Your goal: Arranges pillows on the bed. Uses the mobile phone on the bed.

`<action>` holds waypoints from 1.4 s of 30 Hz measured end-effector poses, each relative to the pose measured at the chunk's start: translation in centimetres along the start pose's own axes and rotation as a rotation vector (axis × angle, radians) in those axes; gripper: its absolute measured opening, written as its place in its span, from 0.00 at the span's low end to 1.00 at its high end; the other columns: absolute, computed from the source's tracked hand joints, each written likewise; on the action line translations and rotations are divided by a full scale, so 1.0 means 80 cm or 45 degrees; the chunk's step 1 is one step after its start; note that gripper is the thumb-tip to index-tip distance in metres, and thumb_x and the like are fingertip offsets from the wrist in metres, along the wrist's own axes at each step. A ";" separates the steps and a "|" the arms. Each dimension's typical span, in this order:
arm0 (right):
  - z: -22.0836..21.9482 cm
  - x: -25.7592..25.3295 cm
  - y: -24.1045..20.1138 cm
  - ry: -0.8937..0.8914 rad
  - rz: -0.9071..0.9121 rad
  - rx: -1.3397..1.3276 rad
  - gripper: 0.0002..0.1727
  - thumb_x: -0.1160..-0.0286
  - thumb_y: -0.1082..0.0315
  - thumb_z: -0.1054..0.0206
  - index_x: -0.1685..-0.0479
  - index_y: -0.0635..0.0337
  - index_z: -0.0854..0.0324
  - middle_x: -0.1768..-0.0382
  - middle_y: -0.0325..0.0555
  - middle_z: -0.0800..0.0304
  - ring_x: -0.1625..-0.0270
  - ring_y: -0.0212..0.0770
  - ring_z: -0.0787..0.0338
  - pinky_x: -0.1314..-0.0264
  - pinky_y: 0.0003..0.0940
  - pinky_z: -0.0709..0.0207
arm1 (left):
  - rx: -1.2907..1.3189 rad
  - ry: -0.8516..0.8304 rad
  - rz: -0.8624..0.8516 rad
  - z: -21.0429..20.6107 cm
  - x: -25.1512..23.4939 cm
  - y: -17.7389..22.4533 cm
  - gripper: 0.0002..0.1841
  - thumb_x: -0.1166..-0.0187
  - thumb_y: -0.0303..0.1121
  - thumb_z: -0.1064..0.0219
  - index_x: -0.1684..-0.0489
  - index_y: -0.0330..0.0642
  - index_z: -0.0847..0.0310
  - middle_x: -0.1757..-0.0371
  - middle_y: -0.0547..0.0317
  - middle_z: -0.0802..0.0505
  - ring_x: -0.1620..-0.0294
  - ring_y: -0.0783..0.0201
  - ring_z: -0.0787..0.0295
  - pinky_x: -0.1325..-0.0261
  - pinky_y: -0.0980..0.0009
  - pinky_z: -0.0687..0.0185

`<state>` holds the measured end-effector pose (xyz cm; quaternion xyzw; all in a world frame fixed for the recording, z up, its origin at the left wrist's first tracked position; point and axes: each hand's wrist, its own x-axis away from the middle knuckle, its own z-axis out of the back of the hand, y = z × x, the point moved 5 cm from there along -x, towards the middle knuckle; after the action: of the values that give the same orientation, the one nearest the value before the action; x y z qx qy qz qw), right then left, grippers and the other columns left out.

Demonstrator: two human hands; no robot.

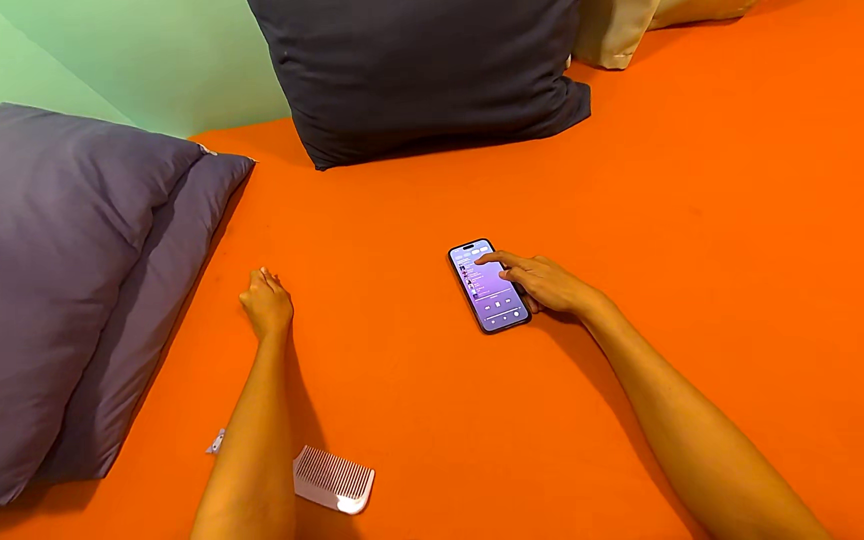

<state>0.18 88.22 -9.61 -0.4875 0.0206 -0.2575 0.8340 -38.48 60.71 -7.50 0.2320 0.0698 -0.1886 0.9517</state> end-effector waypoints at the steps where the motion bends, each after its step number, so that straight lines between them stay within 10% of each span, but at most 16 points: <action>1: 0.000 0.000 0.000 0.000 -0.003 -0.004 0.23 0.03 0.56 0.59 0.20 0.26 0.25 0.80 0.43 0.18 0.88 0.33 0.25 0.81 0.29 0.28 | 0.002 0.001 0.003 0.000 0.000 0.000 0.24 0.03 0.42 0.62 0.47 0.29 0.24 0.57 0.28 0.12 0.50 0.29 0.12 0.47 0.34 0.21; 11: 0.010 0.005 0.014 0.171 0.103 -0.287 0.22 0.05 0.67 0.59 0.28 0.48 0.21 0.81 0.45 0.16 0.88 0.35 0.17 0.83 0.29 0.19 | -0.011 0.016 -0.013 -0.001 0.000 -0.002 0.25 0.03 0.42 0.62 0.49 0.29 0.24 0.58 0.27 0.12 0.51 0.28 0.11 0.50 0.32 0.21; 42: 0.010 0.005 0.014 0.180 0.138 -0.346 0.24 0.06 0.67 0.61 0.25 0.47 0.21 0.82 0.46 0.16 0.88 0.35 0.18 0.83 0.29 0.19 | -0.015 -0.001 -0.001 0.003 0.002 0.001 0.25 0.03 0.43 0.62 0.49 0.29 0.25 0.59 0.27 0.12 0.52 0.28 0.11 0.50 0.32 0.21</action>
<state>1.24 89.16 -10.03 -0.5747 0.1401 -0.2407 0.7695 -38.29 60.63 -7.32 0.2262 0.0706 -0.1888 0.9530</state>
